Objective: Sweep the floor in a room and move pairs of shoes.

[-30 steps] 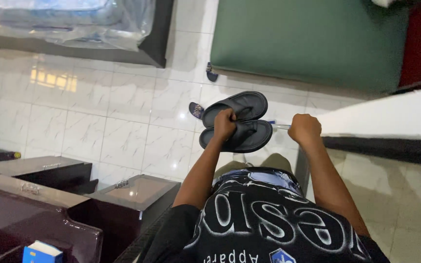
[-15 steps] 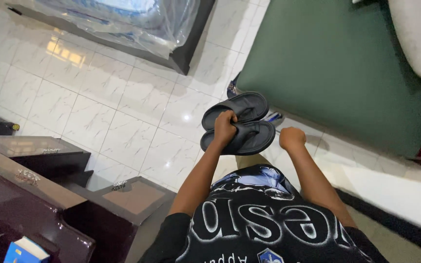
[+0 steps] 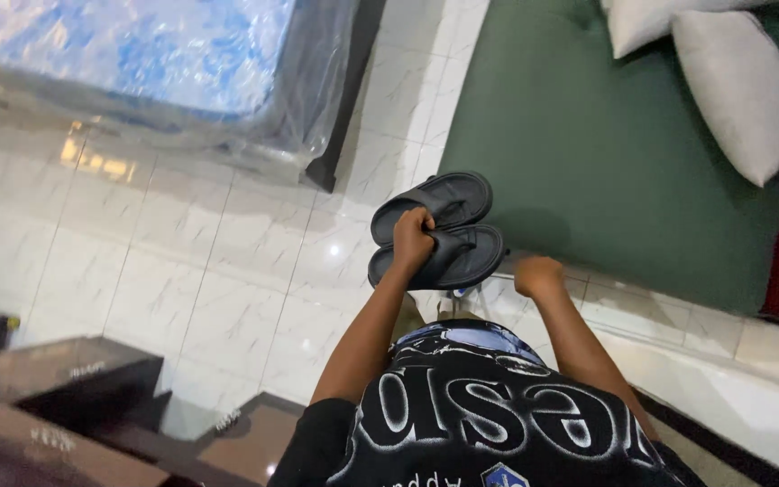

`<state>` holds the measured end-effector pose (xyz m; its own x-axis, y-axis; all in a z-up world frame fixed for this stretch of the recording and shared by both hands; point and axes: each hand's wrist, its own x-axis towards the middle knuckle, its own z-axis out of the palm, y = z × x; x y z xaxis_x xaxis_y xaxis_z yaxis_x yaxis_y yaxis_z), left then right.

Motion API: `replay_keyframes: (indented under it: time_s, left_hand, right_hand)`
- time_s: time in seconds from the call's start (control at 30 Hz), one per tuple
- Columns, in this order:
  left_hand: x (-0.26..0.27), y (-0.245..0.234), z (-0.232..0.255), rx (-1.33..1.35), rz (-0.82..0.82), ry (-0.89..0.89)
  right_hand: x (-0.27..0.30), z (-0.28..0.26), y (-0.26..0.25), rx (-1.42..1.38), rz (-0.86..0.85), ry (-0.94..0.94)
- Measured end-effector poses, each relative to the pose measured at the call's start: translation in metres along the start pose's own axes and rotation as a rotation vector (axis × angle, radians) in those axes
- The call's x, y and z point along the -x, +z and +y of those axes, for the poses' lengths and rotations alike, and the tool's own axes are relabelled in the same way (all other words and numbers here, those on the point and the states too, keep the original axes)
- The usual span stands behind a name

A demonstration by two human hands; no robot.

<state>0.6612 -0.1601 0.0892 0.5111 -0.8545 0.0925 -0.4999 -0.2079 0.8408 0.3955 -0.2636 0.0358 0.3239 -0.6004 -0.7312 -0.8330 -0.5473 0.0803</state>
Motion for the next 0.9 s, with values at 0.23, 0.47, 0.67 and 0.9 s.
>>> replay_keyframes:
  time_s: [0.23, 0.47, 0.67, 0.9]
  left_hand:
    - [-0.053, -0.001, -0.002, 0.082, -0.147, 0.135]
    - [-0.099, -0.014, -0.027, 0.072, -0.463, 0.266]
    - [-0.104, -0.053, -0.010, 0.200, -0.698, 0.405]
    - [-0.061, -0.078, -0.012, 0.260, -0.902, 0.480]
  right_hand:
    - [0.011, -0.016, 0.018, -0.219, -0.120, 0.212]
    - [0.055, -0.064, 0.038, -0.521, -0.176, 0.553]
    - [0.113, -0.144, 0.028, -0.752, -0.098, 0.853]
    - [0.194, -0.249, 0.030, -0.934, -0.084, 1.009]
